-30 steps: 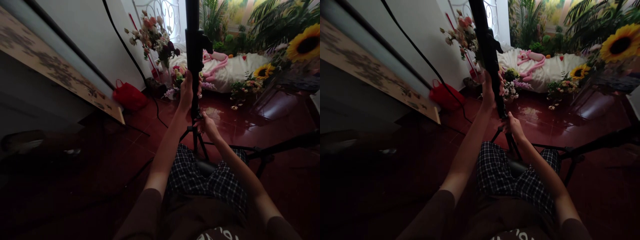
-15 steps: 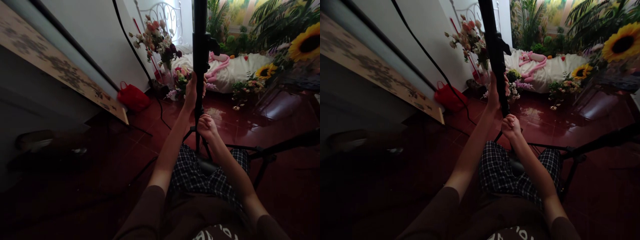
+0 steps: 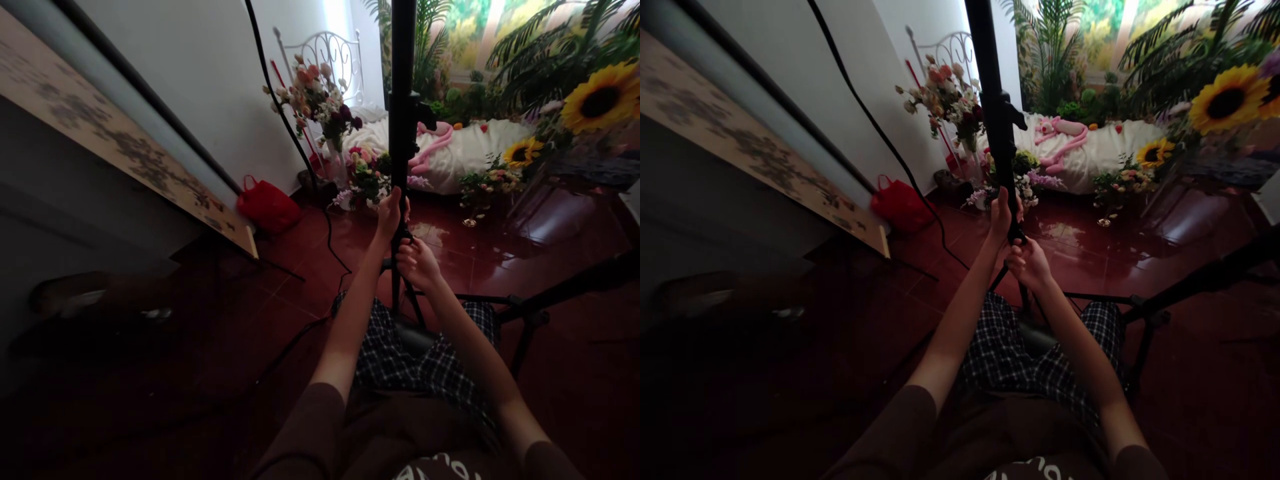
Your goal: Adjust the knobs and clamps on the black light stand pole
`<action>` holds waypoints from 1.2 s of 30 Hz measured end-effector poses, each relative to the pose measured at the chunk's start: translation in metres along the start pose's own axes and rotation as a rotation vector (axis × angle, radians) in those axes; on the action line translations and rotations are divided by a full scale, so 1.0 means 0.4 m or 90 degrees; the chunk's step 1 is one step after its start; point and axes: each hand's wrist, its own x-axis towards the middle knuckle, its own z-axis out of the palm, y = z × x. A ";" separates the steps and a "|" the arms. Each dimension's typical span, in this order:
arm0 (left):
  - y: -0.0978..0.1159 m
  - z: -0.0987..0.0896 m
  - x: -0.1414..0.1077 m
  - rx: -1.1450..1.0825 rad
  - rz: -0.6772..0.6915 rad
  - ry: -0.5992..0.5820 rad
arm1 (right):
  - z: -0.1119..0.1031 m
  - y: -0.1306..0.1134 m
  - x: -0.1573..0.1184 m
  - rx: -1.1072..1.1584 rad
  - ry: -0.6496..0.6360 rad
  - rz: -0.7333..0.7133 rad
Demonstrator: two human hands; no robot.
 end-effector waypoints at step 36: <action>0.022 -0.032 -0.002 -0.029 -0.023 0.059 | -0.036 -0.028 0.058 -1.283 0.236 -0.368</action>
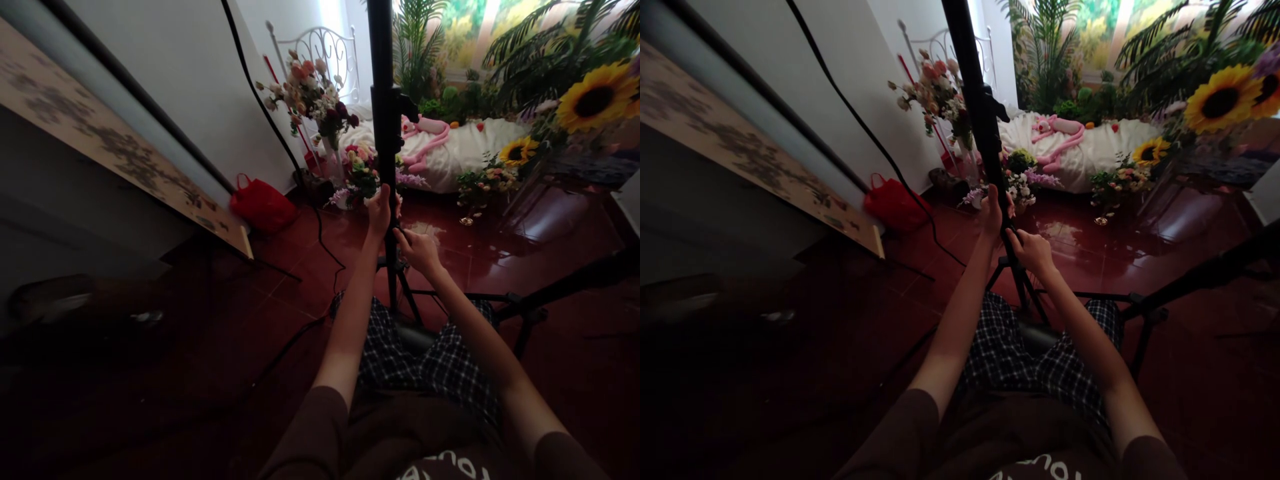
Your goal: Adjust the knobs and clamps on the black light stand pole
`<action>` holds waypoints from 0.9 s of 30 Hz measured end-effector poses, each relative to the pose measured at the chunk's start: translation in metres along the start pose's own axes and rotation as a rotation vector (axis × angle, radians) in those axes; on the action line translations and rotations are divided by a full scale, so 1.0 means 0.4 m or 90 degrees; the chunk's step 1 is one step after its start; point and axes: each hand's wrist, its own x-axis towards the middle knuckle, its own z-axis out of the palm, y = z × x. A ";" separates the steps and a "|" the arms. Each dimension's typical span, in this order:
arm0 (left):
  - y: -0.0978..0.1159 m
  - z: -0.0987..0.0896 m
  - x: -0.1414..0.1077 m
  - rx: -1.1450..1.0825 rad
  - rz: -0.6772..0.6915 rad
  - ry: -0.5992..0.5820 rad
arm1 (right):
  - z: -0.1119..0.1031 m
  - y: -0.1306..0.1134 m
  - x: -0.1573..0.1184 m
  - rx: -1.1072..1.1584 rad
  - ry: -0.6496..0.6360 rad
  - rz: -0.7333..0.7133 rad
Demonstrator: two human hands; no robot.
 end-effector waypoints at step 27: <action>-0.020 0.025 -0.022 0.007 0.019 -0.043 | 0.008 0.030 -0.016 0.496 -0.068 0.023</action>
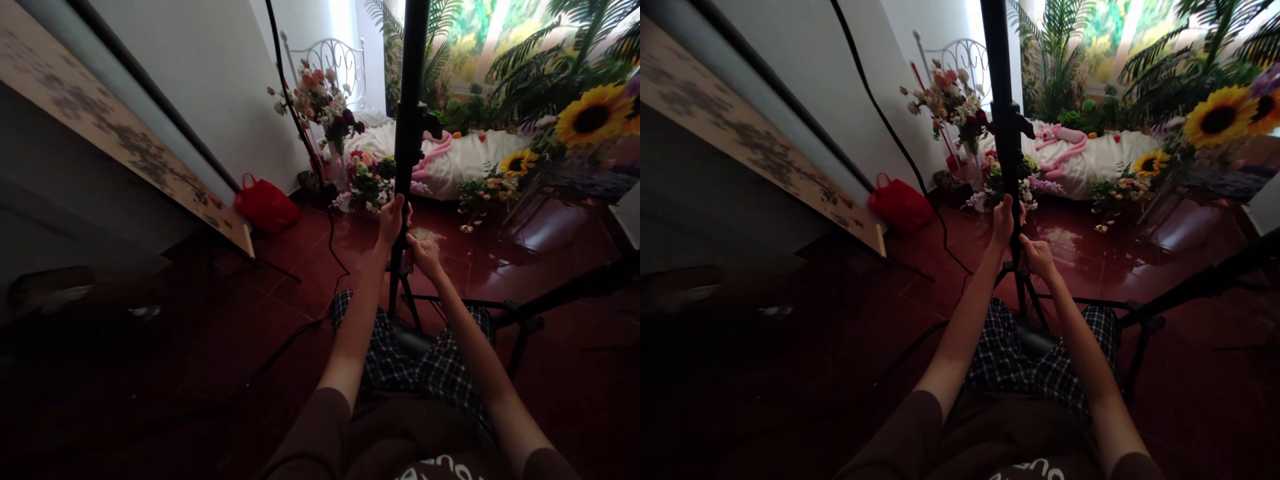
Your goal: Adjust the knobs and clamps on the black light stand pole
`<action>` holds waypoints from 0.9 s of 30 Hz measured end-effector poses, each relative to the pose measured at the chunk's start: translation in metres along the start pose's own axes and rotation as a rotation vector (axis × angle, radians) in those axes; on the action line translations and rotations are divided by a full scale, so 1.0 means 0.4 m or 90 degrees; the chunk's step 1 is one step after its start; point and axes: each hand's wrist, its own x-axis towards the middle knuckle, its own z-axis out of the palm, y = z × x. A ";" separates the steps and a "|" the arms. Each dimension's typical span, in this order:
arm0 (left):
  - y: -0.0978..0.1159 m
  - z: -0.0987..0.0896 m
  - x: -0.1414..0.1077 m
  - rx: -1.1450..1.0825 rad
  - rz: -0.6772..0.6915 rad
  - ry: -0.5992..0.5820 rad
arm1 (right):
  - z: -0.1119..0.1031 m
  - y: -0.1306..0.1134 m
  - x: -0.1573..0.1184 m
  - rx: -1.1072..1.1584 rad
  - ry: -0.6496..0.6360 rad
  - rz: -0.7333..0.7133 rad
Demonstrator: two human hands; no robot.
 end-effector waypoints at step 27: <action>-0.040 -0.022 -0.035 0.164 0.055 0.219 | -0.477 0.202 -0.426 -0.038 0.459 0.156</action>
